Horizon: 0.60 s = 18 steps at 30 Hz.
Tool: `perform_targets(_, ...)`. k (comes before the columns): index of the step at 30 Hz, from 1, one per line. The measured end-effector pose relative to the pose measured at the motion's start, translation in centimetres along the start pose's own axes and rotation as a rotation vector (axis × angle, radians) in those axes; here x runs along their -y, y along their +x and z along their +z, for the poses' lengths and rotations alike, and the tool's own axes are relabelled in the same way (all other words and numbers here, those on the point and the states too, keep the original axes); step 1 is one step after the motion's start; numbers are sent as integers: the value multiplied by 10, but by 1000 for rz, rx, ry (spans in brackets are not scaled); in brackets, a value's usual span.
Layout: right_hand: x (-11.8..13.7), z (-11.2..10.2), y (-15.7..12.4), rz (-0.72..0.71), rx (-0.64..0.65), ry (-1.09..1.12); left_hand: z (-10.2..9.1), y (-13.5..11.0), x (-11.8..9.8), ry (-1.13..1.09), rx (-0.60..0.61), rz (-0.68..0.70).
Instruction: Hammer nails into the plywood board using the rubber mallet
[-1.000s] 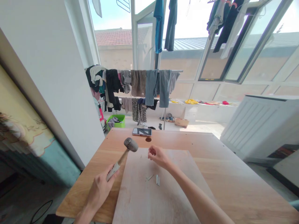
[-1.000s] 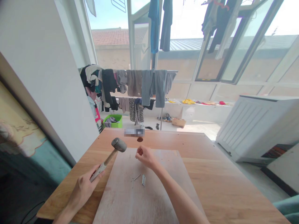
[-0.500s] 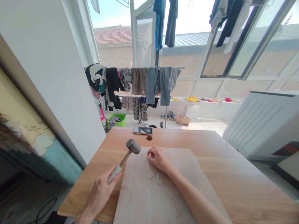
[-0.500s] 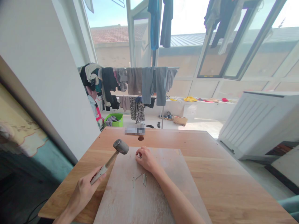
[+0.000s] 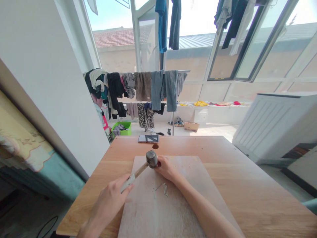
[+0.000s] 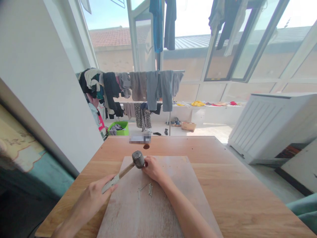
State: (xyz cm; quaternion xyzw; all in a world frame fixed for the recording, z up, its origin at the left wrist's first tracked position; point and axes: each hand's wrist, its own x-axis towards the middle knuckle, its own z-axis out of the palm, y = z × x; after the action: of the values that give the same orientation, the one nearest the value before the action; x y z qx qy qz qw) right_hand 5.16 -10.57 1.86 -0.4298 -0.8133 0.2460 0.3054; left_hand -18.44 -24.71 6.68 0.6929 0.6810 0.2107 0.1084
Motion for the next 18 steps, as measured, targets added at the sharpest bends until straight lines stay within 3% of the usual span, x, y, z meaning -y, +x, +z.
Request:
perform_targets(10, 1, -1, 0, 5, 8, 1, 2, 1, 2, -16, -14, -18)
perform_targets(14, 1, -15, -2, 14, 53, 18, 8, -5, 14, -71, -114, -27)
perform_targets(18, 13, -45, -15, -89, 273, -26, 19, -8, 37, -110, -223, -29)
